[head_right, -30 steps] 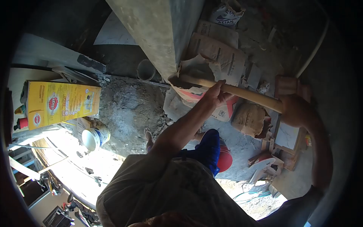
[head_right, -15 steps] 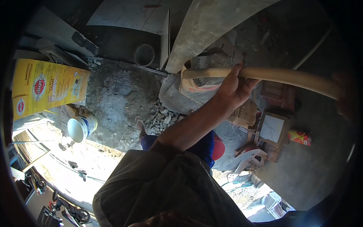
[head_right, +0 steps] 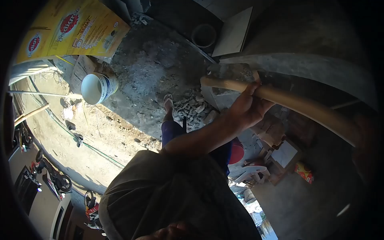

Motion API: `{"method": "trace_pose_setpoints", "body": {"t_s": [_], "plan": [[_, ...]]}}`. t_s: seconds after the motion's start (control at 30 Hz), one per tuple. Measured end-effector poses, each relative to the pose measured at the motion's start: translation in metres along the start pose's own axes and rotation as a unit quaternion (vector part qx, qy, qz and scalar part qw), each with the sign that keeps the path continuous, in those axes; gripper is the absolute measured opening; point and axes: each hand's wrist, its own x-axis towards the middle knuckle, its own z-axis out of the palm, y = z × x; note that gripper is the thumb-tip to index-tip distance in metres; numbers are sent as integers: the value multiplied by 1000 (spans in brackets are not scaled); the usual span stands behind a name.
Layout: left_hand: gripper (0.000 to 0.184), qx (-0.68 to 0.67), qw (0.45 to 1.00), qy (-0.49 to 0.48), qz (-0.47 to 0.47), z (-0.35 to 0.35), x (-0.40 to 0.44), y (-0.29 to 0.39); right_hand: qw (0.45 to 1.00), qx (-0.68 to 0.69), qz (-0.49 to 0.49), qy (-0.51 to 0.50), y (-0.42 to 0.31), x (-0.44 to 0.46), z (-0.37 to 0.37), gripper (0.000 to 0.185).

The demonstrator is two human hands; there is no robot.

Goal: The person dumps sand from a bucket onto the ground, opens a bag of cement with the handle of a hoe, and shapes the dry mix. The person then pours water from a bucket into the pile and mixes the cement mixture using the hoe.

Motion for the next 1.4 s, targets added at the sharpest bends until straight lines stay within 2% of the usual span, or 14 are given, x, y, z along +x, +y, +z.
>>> {"method": "trace_pose_setpoints", "body": {"t_s": [0.13, 0.2, 0.33, 0.43, 0.53, 0.6, 0.73, 0.8, 0.87, 0.97, 1.07, 1.17, 1.27, 1.4], "plan": [[23, 70, 996, 1, 58, -54, -4, 135, 997, 36, -8, 67, -87, 86, 23, 31], [22, 90, 989, 75, 93, -103, 7, 211, 989, 78, -91, 89, -129, 146, 41, 18], [24, 189, 928, 233, 221, -134, 4, 324, 950, 204, -179, 153, -212, 259, 116, 15], [27, 239, 909, 251, 233, -202, 13, 410, 922, 247, -194, 227, -284, 321, 199, 13], [28, 322, 851, 324, 258, -239, 11, 440, 906, 353, -152, 177, -356, 382, 304, 26], [26, 330, 826, 364, 276, -308, 27, 462, 869, 423, -143, 212, -414, 423, 396, 26], [23, 415, 749, 408, 317, -417, 56, 503, 828, 506, -175, 166, -490, 472, 474, 25], [20, 297, 830, 298, 366, -460, 65, 511, 818, 527, -177, 146, -515, 493, 496, 24], [15, 420, 732, 362, 396, -475, 70, 511, 808, 553, -173, 112, -541, 514, 536, 22], [13, 460, 704, 394, 372, -477, 74, 522, 808, 547, -185, 119, -557, 543, 552, 22], [16, 450, 688, 374, 430, -455, 84, 535, 799, 550, -196, 145, -569, 566, 543, 26], [12, 429, 704, 356, 440, -458, 90, 567, 803, 545, -197, 142, -575, 578, 530, 29], [13, 473, 666, 387, 428, -443, 92, 582, 801, 550, -194, 138, -581, 581, 513, 31], [19, 490, 766, 232, 345, -485, 82, 646, 805, 549, -187, 125, -544, 551, 478, 31]]}}
